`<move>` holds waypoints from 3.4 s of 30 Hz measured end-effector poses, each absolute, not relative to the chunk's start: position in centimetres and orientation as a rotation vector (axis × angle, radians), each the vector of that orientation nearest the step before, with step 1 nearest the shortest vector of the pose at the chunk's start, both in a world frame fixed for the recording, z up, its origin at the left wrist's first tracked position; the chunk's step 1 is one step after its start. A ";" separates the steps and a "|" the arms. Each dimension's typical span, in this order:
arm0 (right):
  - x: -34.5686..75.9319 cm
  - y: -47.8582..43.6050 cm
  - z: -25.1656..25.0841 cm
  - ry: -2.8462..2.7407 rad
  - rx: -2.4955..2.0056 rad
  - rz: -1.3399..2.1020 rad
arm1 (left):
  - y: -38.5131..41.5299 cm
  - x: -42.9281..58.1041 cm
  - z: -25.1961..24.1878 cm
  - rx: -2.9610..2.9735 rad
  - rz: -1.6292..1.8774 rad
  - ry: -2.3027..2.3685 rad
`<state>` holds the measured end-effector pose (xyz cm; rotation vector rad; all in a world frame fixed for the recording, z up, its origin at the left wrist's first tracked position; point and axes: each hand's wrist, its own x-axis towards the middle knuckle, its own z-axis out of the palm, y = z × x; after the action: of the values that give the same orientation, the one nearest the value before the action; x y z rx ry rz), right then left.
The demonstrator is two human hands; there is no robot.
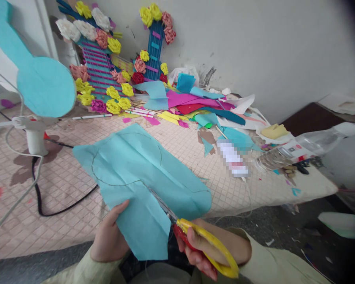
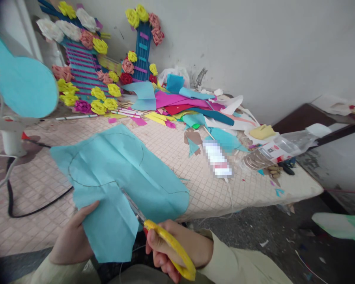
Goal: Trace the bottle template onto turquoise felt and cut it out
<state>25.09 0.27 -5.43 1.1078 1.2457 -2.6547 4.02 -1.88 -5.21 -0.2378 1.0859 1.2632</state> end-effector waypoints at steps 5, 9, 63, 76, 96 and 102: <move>25.2 0.4 -5.5 1.270 1.105 -2.644 | -1.9 3.9 -5.4 -0.265 1.258 1.090; 25.1 0.4 -5.5 1.271 1.089 -2.663 | -2.1 3.4 -6.1 -0.265 1.240 1.010; 24.4 1.1 -5.3 1.428 1.126 -2.571 | -2.6 3.0 -6.2 -0.181 1.199 0.821; 24.6 1.2 -5.5 1.380 1.083 -2.615 | -3.2 2.1 -9.2 -0.086 1.234 0.682; 24.9 1.1 -5.9 1.353 1.074 -2.620 | -2.2 1.5 -7.1 -0.121 1.202 0.732; 24.9 1.2 -6.2 1.276 1.098 -2.616 | -2.3 1.4 -6.9 -0.187 1.165 0.723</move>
<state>24.93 1.21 -6.16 1.0976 1.2758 -2.6155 1.43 -2.25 -6.94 -0.1870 0.7228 1.1646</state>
